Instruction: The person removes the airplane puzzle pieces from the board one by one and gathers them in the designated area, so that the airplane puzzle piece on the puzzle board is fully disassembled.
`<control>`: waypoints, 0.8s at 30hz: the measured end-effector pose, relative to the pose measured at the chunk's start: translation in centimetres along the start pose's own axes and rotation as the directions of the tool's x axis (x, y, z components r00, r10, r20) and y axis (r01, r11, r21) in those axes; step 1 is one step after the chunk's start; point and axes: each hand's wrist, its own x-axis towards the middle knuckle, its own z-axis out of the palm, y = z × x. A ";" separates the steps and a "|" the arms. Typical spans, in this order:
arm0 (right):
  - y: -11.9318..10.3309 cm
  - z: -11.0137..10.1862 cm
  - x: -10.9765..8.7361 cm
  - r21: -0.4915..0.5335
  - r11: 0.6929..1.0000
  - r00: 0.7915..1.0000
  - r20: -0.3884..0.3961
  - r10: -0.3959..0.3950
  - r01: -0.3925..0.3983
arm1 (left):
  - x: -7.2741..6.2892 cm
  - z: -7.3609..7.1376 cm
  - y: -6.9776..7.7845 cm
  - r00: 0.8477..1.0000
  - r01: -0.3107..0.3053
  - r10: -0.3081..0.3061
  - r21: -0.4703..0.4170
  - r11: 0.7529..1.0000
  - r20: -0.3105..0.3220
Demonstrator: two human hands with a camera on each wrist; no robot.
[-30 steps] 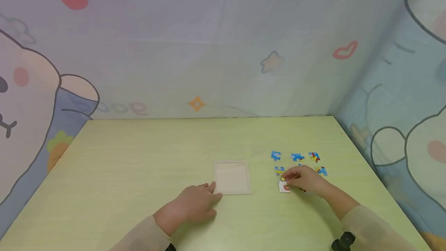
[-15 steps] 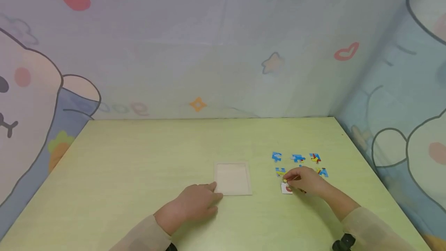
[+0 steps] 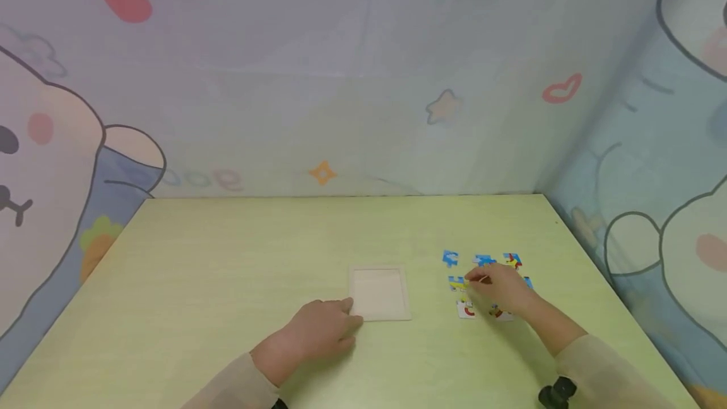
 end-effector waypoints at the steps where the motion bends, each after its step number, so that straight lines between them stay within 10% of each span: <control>1: -0.1 -0.2 0.2 -0.034 0.999 1.000 -0.027 -0.008 0.008 | 0.0 0.1 -0.3 1.000 0.015 -0.015 -0.006 1.000 -0.008; 5: -0.5 -0.7 1.1 -0.229 0.973 0.988 -0.143 -0.061 0.027 | -0.3 0.1 -2.1 0.982 0.175 -0.174 0.012 0.985 -0.069; 11: -0.8 -1.2 2.2 -0.447 0.893 0.991 -0.129 -0.018 -0.042 | -0.9 0.0 -4.6 0.897 0.423 -0.408 0.069 0.903 -0.168; 24: -1.0 -0.5 2.0 -0.454 0.888 0.996 -0.085 0.042 -0.076 | -1.6 0.8 -5.8 0.851 0.506 -0.505 -0.036 0.862 -0.147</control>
